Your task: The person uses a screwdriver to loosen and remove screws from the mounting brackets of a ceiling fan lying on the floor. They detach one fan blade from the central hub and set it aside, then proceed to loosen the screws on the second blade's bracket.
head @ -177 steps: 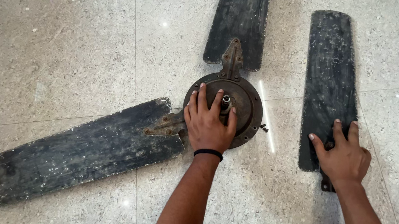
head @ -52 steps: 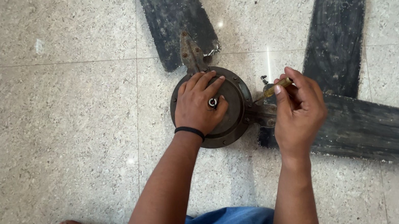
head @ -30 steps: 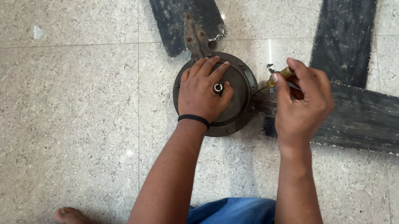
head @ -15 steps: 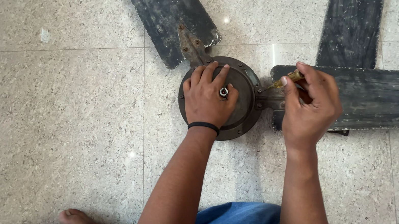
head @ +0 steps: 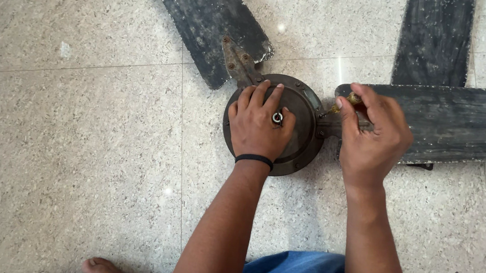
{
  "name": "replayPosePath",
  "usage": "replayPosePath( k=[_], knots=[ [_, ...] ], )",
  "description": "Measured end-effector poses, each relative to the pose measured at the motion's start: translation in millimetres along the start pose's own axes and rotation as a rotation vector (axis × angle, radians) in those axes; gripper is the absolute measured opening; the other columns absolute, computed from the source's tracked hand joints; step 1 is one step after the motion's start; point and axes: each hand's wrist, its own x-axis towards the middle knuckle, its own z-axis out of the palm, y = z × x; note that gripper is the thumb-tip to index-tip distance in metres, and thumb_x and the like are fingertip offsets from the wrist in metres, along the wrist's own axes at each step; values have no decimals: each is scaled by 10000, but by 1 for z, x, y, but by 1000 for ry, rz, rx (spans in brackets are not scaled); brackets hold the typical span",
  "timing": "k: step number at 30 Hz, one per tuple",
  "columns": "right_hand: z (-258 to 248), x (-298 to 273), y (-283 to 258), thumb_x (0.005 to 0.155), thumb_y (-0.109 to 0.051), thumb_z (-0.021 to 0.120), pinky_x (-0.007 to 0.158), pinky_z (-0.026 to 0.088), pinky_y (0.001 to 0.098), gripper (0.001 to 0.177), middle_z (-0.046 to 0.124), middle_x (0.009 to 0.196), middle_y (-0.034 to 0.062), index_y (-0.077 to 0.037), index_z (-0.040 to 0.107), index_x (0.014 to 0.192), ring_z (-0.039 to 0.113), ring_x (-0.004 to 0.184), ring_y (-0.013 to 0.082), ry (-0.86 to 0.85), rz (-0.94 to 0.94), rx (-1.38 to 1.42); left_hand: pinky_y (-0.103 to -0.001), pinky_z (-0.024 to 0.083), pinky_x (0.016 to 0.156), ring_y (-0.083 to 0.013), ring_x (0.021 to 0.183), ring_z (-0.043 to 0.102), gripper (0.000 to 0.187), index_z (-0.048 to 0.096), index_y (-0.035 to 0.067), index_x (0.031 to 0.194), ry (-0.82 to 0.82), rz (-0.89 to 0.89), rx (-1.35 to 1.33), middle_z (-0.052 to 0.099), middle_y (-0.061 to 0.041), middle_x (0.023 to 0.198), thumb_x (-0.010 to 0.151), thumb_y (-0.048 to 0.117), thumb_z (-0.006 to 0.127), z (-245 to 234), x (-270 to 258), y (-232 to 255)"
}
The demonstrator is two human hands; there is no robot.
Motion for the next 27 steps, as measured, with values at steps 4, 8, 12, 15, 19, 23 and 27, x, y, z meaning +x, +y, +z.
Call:
replayPosePath(
  k=[4,8,12,15,19,23,27],
  knots=[
    [1,1,5,1008,-60,848,760,623,260,209,763,1032,117,-45,757,1196,762,939,180,-8,-52,-12,-479,413,1061,-299,1305,557,418,749,162,1238,-20,-8,21,655,-85,1367,843,271,666,1,0,-1],
    [-1,4,15,1011,-49,830,609,563,242,169,771,972,127,-20,769,1166,744,819,163,-17,1,38,-481,412,1063,-303,1308,555,418,747,164,1242,-20,-11,26,656,-83,1368,846,270,667,2,1,-1],
    [-12,7,20,1040,-46,816,678,574,251,175,778,1027,132,-13,764,1204,756,895,170,-43,-22,37,-480,411,1062,-305,1307,555,422,748,170,1239,-29,-15,19,656,-83,1368,836,267,669,2,1,-1],
    [-17,7,19,1034,-42,809,680,572,253,184,777,1033,136,-13,763,1210,760,901,177,-60,15,50,-475,414,1065,-302,1310,557,423,746,170,1242,-24,-15,14,656,-84,1372,837,265,670,2,1,-1],
    [-17,8,18,1042,-35,799,776,622,260,179,777,1078,139,-22,761,1216,772,973,193,-88,-46,100,-474,412,1068,-302,1311,556,425,747,172,1242,-23,-14,15,655,-81,1373,836,269,669,2,1,-1],
    [-21,12,20,1033,-27,800,826,642,274,165,777,1107,139,-41,760,1192,774,1002,196,-135,-42,169,-478,408,1066,-304,1310,554,429,745,171,1245,-26,-10,23,653,-84,1373,835,273,668,1,1,0],
    [-25,12,16,1000,-23,785,873,658,285,177,774,1148,136,-57,764,1172,773,1047,203,-227,-33,231,-478,407,1065,-311,1310,548,434,745,173,1243,-24,-9,16,652,-87,1370,828,278,672,0,1,0]
  ],
)
